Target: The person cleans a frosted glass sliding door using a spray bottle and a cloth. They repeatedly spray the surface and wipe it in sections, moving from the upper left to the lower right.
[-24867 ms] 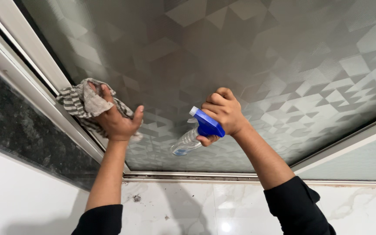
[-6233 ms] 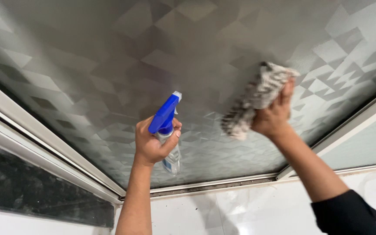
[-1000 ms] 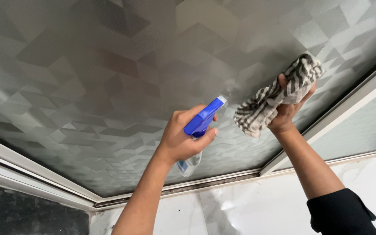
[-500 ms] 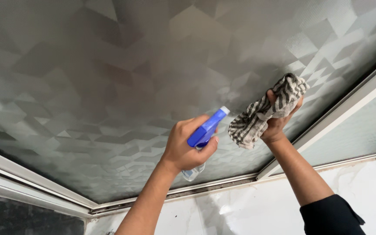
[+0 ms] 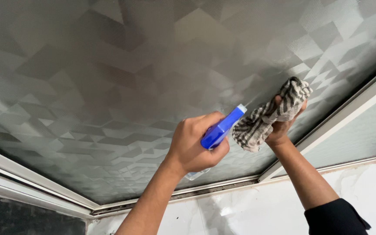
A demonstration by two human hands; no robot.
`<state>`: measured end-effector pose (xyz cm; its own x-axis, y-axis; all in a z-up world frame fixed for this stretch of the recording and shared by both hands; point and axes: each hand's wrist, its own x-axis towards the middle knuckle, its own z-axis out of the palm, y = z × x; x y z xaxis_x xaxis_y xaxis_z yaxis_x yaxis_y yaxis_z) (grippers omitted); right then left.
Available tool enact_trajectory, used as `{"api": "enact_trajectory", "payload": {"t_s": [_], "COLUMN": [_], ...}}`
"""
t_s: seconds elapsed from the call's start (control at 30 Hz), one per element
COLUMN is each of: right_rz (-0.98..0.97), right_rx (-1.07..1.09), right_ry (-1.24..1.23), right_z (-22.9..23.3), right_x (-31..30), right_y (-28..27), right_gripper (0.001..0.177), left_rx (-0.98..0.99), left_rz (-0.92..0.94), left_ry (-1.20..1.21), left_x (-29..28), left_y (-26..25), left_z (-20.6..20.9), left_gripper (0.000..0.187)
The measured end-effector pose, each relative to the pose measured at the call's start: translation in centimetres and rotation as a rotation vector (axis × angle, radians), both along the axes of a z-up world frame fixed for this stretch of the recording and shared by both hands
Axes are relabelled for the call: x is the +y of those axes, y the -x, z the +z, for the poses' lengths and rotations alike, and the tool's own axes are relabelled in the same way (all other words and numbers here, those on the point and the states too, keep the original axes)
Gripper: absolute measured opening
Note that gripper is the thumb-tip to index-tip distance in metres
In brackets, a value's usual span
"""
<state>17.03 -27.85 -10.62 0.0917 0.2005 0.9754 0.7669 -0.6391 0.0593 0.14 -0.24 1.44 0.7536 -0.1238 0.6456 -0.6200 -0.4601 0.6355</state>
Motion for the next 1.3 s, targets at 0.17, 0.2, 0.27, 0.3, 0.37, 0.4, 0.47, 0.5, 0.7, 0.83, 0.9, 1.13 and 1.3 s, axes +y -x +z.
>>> {"api": "enact_trajectory", "payload": {"t_s": [0.17,0.2,0.27,0.3,0.37,0.4,0.47,0.5,0.7,0.83,0.9,1.13,1.3], "right_rz": [0.22,0.185,0.108,0.07,0.006,-0.022,-0.092,-0.127,-0.058,-0.007,-0.003,-0.292,-0.223], "right_rx": [0.144,0.141,0.123,0.111,0.095,0.091,0.088,0.085,-0.194,-0.285,-0.337,-0.109,0.054], "right_ry": [-0.049,-0.036,-0.004,0.014,0.045,0.064,0.148,0.201,0.45,0.642,0.76,0.363,-0.008], "right_z": [-1.2,-1.2,-0.5,0.1,1.4,2.1,3.1,3.4,1.5,-0.2,-0.7,-2.0,-3.3], "right_x": [-1.0,-0.9,-0.5,0.0,1.4,2.2,4.1,5.0,9.0,6.9,4.9,-4.3,-6.3], "right_y": [-0.4,0.0,0.8,1.3,1.9,2.3,3.0,3.4,2.9,1.6,0.5,-3.1,-3.6], "right_gripper": [0.081,0.082,0.083,0.084,0.086,0.087,0.09,0.093,0.059,0.05,0.048,0.073,0.072], "left_rx": [0.026,0.026,0.015,0.005,-0.024,-0.043,-0.056,-0.051,-0.034,-0.002,-0.04,0.052,0.085], "left_rz": [-0.052,-0.04,-0.019,-0.01,0.019,0.039,0.077,0.094,0.109,0.133,0.147,0.122,0.13], "left_ry": [0.145,0.154,0.163,0.161,0.162,0.165,0.169,0.169,0.208,0.177,0.162,0.226,0.211], "left_x": [1.4,1.8,1.9,1.7,1.5,1.4,1.2,1.1,1.1,1.5,1.4,1.9,1.8], "left_y": [-0.7,-0.5,-0.6,-0.7,-0.8,-0.9,-1.0,-1.1,-1.1,-0.9,-1.0,-0.5,-0.7], "left_z": [0.4,0.4,0.3,0.3,0.2,0.1,-0.1,-0.1,-0.2,-0.3,-0.3,-0.2,0.0], "left_gripper": [0.025,0.026,0.027,0.028,0.028,0.029,0.029,0.029,0.029,0.03,0.03,0.029,0.026]}}
